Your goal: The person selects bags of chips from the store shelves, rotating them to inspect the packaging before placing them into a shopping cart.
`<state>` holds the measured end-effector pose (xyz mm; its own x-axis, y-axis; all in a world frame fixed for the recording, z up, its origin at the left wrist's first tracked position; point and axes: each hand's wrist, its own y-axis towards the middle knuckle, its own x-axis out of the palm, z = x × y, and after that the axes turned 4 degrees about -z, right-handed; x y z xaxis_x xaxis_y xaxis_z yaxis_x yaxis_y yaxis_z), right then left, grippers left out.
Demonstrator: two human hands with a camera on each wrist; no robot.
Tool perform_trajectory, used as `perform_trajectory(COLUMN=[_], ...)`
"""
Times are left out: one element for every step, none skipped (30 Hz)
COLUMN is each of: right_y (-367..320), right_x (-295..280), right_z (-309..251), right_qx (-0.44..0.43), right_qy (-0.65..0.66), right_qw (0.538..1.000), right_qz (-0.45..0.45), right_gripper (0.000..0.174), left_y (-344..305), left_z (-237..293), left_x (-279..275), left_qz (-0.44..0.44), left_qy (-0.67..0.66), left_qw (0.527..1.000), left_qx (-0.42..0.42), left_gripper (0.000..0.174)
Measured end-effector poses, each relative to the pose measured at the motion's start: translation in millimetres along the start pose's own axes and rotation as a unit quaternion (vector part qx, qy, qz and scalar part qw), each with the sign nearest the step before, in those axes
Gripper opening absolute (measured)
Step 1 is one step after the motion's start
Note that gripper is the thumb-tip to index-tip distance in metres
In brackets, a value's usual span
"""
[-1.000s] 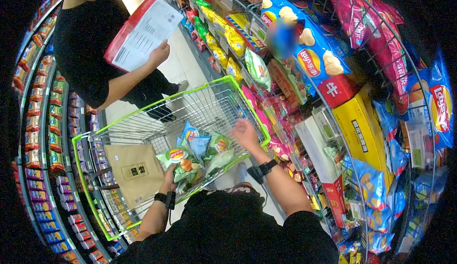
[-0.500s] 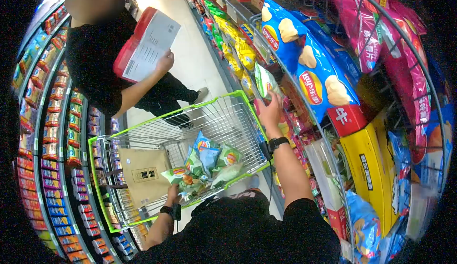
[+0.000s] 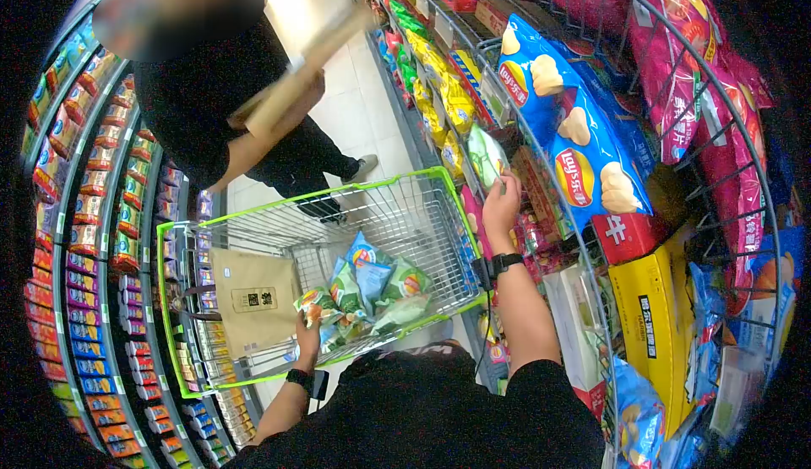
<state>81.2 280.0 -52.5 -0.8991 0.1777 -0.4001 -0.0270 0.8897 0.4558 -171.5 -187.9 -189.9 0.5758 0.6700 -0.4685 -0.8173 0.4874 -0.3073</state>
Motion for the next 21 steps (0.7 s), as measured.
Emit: perform_trajectory(right_y=[-3,-8,-13,-19,-26,-34,-41,-50,-58,-65,-72,-81,-90,-101,-113,-127,-141,-155,-169,-182,-194], right_x=[-5,-10,-14,-18,-21,-24,-27,-32,-36,-39,-42,-43,-45,-46,-45,-41,-38,-37,-35,-34,-34], right_z=[-11,-21,-31,-39,-46,-54,-65,-78,-88,-93,-99,-105,-110,-113,-118,-124,-131,-136,-142,-149,-155], right_qx=[0.003,0.007,0.01,0.002,-0.006,-0.014,-0.01,-0.005,0.0,-0.02,-0.005,0.009,0.024,0.032,0.066,0.1,0.135,0.186,0.208,0.231,0.254], right_qy=[0.018,0.035,0.052,0.065,0.079,0.094,0.128,0.162,0.196,0.173,0.187,0.201,0.215,0.166,0.201,0.236,0.271,0.296,0.306,0.316,0.326], right_qw=[1.0,0.999,0.999,0.998,0.997,0.995,0.991,0.986,0.979,0.984,0.981,0.977,0.973,0.981,0.97,0.956,0.939,0.918,0.906,0.893,0.881], right_qz=[-0.002,-0.003,-0.003,-0.007,-0.01,-0.014,-0.028,-0.043,-0.058,-0.045,-0.058,-0.071,-0.083,-0.1,-0.121,-0.143,-0.163,-0.189,-0.206,-0.22,-0.231], right_gripper=[0.01,0.01,0.01,0.009,0.009,0.009,0.009,0.009,0.009,0.009,0.009,0.009,0.009,0.008,0.008,0.008,0.008,0.007,0.007,0.007,0.007], left_y=[2,6,10,14,18,20,21,21,17,12,12,19,18,17,15,11,7,5,5,5,5], left_z=[3,7,13,20,26,33,44,56,72,89,98,93,101,110,122,135,152,163,166,167,168], left_x=[1,2,4,8,11,12,12,13,12,11,11,14,13,14,13,7,1,-4,-7,-9,-11], left_qz=[-0.015,-0.03,-0.046,-0.059,-0.094,-0.128,-0.161,-0.203,-0.226,-0.249,-0.271,-0.3,-0.316,-0.331,-0.346,-0.349,-0.352,-0.356,-0.356,-0.359,-0.363], left_qy=[-0.008,-0.016,-0.025,-0.071,-0.094,-0.117,-0.139,-0.136,-0.143,-0.151,-0.159,-0.168,-0.174,-0.18,-0.185,-0.165,-0.144,-0.124,-0.119,-0.114,-0.108], left_qw=[1.0,0.999,0.998,0.994,0.989,0.983,0.975,0.966,0.961,0.955,0.948,0.935,0.927,0.917,0.908,0.907,0.906,0.903,0.899,0.892,0.884], left_qx=[0.013,0.026,0.04,0.067,0.068,0.069,0.069,0.089,0.074,0.058,0.043,0.088,0.108,0.128,0.147,0.167,0.186,0.205,0.228,0.25,0.273], left_gripper=[0.066,0.065,0.064,0.056,0.052,0.048,0.045,0.037,0.037,0.036,0.035,0.038,0.041,0.043,0.045,0.049,0.054,0.058,0.062,0.067,0.072])
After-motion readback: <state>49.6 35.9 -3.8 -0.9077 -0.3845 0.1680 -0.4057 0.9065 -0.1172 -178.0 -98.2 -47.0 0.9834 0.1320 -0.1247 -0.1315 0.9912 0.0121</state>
